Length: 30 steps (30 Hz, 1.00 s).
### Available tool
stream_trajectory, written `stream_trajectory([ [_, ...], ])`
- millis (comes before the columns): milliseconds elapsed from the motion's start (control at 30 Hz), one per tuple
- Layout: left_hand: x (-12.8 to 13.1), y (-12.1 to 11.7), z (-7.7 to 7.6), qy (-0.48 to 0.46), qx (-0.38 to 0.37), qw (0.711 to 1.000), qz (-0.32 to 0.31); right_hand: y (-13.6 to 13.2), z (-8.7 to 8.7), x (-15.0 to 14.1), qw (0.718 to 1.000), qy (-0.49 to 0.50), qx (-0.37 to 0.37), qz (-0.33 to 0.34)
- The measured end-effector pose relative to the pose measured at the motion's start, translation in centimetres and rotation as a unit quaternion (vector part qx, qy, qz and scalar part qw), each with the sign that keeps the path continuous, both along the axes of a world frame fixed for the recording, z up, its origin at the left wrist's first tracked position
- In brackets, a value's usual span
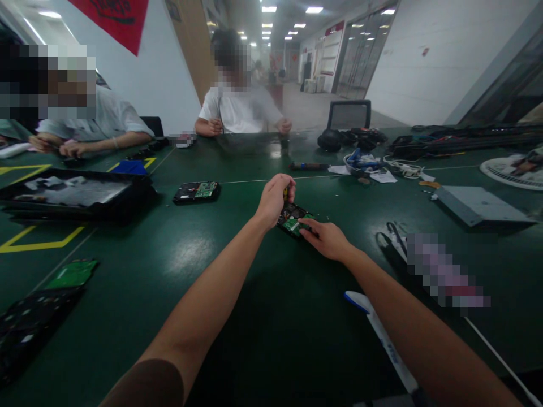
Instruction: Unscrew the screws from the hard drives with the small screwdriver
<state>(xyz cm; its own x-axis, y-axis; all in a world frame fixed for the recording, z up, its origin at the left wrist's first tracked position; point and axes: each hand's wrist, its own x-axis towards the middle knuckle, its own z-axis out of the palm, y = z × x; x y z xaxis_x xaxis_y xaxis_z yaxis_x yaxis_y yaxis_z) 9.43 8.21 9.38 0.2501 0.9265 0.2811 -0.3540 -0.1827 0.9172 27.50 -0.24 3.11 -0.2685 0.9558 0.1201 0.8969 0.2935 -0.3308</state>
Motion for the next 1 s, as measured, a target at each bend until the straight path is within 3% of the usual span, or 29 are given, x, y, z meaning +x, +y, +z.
stream_trajectory([
  [167, 0.0, -0.3, -0.1, 0.0, 0.015, 1.0, -0.016, -0.1, -0.1, 0.0, 1.0, 0.005, 0.001, -0.002],
  [333, 0.2, -0.1, -0.2, -0.026, -0.012, 0.999, 0.041, -0.2, 0.0, -0.1, 1.0, -0.001, 0.003, -0.009],
  [667, -0.1, 0.7, -0.7, -0.04, 0.032, 0.994, 0.1, -0.3, 0.1, -0.1, 1.0, 0.001, 0.004, -0.005],
  [767, -0.4, 0.4, -0.1, -0.012, 0.04, 0.995, 0.086, -0.3, 0.1, -0.1, 1.0, -0.002, 0.003, -0.004],
  [1000, -0.2, -0.8, 1.0, 0.044, 0.019, 0.999, -0.014, -0.2, 0.0, -0.1, 1.0, -0.004, 0.009, -0.009],
])
